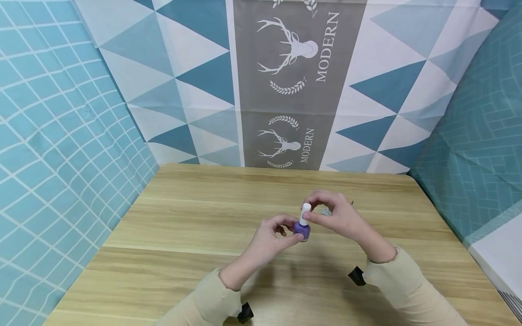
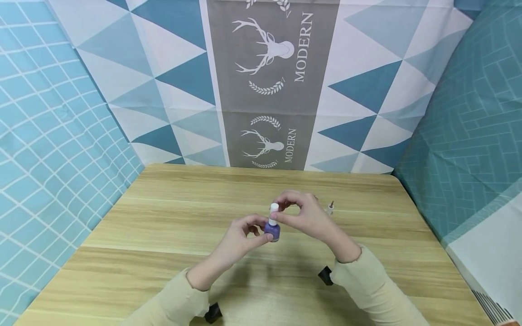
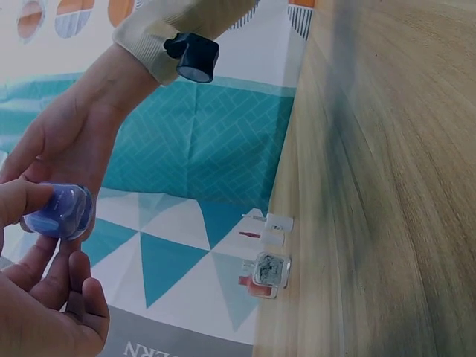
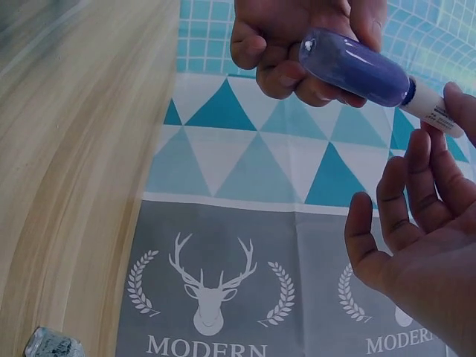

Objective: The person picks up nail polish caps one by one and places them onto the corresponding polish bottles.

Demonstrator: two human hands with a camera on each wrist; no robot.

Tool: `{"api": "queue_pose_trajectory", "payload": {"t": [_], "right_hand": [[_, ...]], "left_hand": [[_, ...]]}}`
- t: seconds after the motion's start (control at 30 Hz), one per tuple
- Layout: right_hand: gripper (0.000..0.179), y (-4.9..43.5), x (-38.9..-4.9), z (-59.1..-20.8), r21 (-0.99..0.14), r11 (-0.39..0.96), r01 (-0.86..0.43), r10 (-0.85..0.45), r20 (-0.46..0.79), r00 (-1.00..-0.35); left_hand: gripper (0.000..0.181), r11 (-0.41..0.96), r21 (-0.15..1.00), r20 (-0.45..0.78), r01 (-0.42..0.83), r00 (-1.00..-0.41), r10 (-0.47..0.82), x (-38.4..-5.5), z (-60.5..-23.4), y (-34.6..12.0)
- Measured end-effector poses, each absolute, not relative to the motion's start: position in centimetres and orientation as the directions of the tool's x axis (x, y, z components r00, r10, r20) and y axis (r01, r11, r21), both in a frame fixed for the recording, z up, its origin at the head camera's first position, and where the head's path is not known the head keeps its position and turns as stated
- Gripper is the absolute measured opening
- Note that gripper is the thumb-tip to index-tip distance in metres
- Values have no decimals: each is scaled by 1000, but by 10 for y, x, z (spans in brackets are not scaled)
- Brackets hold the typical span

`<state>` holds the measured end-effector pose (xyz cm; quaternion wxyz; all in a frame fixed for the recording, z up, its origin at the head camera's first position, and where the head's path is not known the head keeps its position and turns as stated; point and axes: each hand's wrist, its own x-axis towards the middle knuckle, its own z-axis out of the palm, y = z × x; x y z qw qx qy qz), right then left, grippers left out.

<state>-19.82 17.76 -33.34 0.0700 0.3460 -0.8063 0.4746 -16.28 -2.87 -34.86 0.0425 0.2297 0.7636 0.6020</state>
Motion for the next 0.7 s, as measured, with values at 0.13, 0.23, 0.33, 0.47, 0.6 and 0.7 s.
{"api": "queue_pose_trajectory", "payload": {"t": [0.13,0.23,0.33,0.47,0.6,0.7], "right_hand": [[15,177,-198,-333,-720,328,-612,-463,442,-768],[15,176,-198,-333,-722,339,-603,-446,441,-779],[15,175,-198,-333,-715,338,-612,-437,456,-775],[16,173,-199,-334,-706,339,-622,-428,472,-770],[17,172,-198,-333,-718,347,-603,-429,451,-783],[20,171,-197,-333,-717,362,-596,-444,430,-786]], "left_hand": [[24,178,935,225,307,-900,373,-172,-365,-25],[24,183,931,236,315,-904,356,-175,-372,-24],[23,181,931,240,317,-906,350,-168,-359,-24],[23,185,933,230,308,-908,349,-160,-343,-25],[24,192,930,232,312,-907,352,-160,-344,-26],[24,198,930,227,309,-908,353,-161,-344,-28]]}}
